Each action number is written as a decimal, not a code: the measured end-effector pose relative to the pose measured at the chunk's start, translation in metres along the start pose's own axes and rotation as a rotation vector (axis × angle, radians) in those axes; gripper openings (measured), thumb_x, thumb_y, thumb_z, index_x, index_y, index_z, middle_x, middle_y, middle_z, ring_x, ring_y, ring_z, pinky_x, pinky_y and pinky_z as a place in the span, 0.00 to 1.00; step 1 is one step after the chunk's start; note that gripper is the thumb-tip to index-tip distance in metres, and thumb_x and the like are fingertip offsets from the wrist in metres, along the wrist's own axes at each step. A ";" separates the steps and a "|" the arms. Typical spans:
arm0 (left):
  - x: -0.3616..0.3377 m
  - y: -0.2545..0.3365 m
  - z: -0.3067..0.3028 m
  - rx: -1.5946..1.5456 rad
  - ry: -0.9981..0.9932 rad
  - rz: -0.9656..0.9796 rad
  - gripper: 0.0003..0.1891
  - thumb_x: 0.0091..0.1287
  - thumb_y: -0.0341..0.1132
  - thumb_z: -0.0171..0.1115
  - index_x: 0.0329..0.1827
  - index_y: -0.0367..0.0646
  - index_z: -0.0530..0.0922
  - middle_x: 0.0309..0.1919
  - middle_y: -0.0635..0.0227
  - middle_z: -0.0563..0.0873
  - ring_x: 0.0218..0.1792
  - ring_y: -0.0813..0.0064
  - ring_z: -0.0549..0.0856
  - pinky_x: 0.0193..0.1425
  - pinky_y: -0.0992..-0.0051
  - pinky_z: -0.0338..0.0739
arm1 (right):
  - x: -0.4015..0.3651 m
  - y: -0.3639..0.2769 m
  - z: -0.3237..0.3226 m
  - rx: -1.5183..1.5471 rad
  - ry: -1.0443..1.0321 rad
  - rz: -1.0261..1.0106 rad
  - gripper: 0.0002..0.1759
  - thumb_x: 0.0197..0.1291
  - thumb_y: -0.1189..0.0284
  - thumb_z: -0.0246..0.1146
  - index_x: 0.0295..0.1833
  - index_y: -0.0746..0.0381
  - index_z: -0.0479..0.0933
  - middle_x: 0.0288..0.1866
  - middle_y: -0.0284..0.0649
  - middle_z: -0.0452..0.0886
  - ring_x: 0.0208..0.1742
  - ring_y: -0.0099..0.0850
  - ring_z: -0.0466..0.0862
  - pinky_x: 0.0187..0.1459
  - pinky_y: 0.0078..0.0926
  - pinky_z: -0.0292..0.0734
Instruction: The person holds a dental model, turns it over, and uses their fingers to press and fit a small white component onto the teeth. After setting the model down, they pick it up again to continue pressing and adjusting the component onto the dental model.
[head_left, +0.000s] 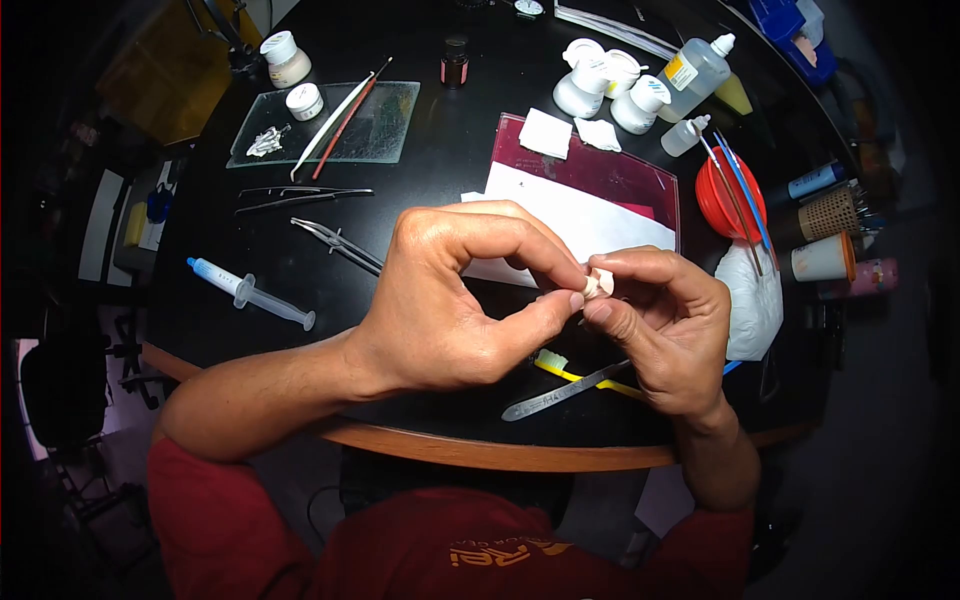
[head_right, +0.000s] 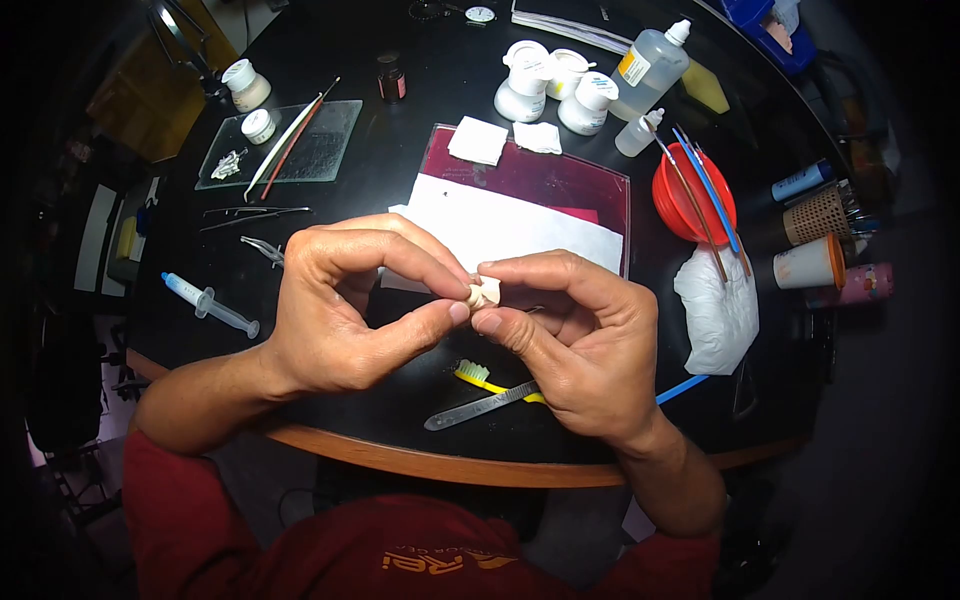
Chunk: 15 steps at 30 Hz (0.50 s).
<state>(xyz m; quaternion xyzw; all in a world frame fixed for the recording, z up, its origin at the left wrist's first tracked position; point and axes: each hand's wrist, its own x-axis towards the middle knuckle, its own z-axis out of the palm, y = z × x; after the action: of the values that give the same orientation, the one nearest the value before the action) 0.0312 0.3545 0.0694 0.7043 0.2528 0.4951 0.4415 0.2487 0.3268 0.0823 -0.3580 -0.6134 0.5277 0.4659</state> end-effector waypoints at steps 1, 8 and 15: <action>0.000 0.000 0.000 -0.001 0.001 -0.009 0.06 0.57 0.17 0.74 0.37 0.34 0.87 0.38 0.56 0.90 0.41 0.73 0.90 0.49 0.76 0.83 | 0.000 0.000 0.000 -0.003 -0.002 -0.004 0.15 0.62 0.85 0.71 0.55 0.73 0.82 0.50 0.45 0.85 0.54 0.28 0.87 0.55 0.22 0.88; 0.000 0.002 0.001 -0.012 0.010 -0.046 0.08 0.57 0.18 0.74 0.39 0.33 0.87 0.39 0.57 0.91 0.42 0.73 0.90 0.50 0.76 0.82 | 0.000 0.001 0.000 -0.010 -0.006 -0.014 0.15 0.62 0.86 0.70 0.55 0.72 0.82 0.51 0.46 0.85 0.53 0.29 0.87 0.56 0.22 0.88; 0.000 0.002 0.001 -0.016 0.012 -0.035 0.09 0.57 0.18 0.74 0.40 0.33 0.86 0.38 0.57 0.91 0.42 0.73 0.90 0.50 0.76 0.82 | 0.001 0.003 -0.001 -0.016 -0.012 -0.033 0.15 0.62 0.87 0.70 0.55 0.72 0.82 0.52 0.47 0.85 0.54 0.30 0.87 0.56 0.23 0.88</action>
<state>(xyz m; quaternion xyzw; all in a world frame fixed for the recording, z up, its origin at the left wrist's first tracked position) 0.0318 0.3528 0.0706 0.6932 0.2637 0.4936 0.4542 0.2491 0.3282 0.0800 -0.3483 -0.6260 0.5173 0.4682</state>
